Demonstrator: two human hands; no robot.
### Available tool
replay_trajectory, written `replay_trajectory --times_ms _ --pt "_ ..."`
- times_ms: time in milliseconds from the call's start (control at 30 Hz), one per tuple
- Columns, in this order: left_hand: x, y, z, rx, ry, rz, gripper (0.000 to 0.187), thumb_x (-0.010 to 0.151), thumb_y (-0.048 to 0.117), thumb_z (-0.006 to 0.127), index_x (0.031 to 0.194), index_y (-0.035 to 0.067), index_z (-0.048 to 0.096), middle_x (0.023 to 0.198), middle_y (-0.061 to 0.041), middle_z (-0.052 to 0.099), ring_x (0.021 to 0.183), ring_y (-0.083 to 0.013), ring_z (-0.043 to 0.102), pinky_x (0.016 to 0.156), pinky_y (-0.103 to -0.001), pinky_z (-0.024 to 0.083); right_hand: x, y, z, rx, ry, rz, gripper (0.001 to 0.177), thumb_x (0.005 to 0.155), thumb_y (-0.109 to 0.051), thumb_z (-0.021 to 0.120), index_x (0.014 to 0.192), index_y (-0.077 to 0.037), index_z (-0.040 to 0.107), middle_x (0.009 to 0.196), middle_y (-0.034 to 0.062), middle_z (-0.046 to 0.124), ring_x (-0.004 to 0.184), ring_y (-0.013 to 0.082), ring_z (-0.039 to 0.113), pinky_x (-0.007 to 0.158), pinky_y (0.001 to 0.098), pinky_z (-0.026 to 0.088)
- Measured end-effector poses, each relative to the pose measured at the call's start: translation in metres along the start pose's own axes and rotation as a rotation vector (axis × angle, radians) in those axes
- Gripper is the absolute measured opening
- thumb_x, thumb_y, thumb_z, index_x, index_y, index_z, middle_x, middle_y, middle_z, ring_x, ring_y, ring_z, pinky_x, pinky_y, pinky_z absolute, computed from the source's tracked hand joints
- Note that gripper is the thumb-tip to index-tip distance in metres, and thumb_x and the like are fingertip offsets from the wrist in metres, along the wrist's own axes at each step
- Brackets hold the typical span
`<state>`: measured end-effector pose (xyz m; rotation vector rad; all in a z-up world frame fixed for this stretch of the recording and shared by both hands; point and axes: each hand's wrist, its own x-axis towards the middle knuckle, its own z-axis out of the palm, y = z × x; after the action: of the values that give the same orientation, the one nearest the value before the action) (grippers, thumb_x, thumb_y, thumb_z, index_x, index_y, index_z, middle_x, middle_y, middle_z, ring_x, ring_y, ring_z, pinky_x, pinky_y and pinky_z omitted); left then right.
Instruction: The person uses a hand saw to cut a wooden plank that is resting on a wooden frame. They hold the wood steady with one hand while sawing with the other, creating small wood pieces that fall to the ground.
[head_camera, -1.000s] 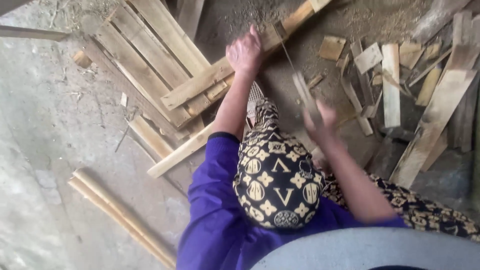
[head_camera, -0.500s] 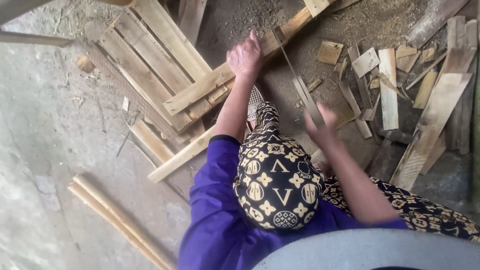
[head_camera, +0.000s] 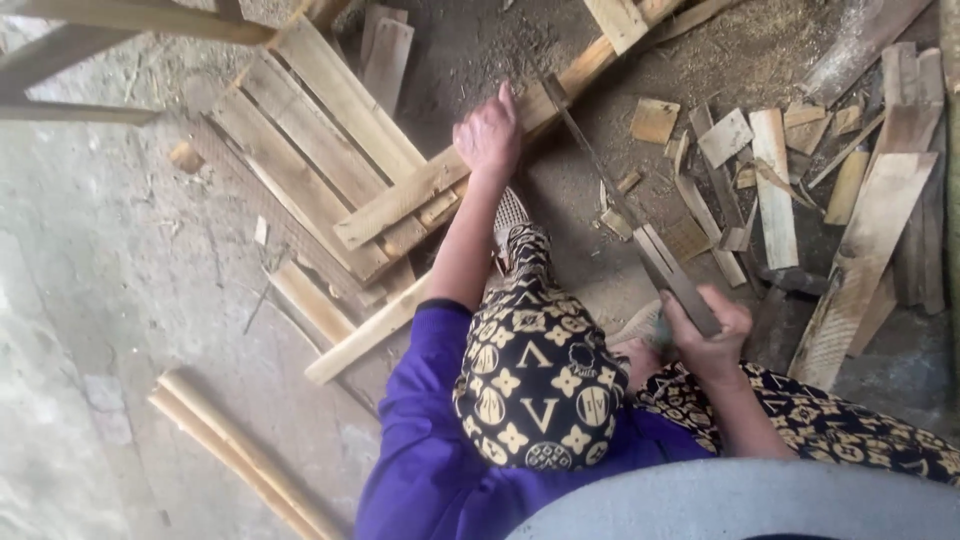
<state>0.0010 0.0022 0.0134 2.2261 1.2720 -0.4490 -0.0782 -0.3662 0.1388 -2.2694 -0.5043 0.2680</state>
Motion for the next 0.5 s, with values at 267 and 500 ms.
replay_trajectory --times_ms 267,500 --pt "0.017 -0.031 -0.023 -0.180 -0.228 0.391 0.058 0.095 0.064 0.026 0.091 0.015 0.058 0.080 -0.005 0.070 0.072 -0.0233 0.071 0.063 -0.037 0.058 -0.009 0.037 -0.007 -0.285 0.118 -0.379 0.040 0.102 -0.003 0.064 0.066 -0.013 0.051 0.058 0.0054 0.054 0.040 0.0178 0.048 0.039 0.0360 0.041" --pt "-0.017 -0.030 -0.084 -0.373 -0.510 0.440 0.068 0.070 0.038 0.088 0.123 0.018 0.050 0.117 -0.009 0.070 0.101 -0.0208 0.070 0.095 -0.038 0.056 0.044 0.015 0.004 -0.930 0.312 -0.705 0.035 0.110 -0.016 0.077 0.082 -0.007 0.058 0.067 0.0063 0.054 0.046 0.0169 0.049 0.037 0.0321 0.043"
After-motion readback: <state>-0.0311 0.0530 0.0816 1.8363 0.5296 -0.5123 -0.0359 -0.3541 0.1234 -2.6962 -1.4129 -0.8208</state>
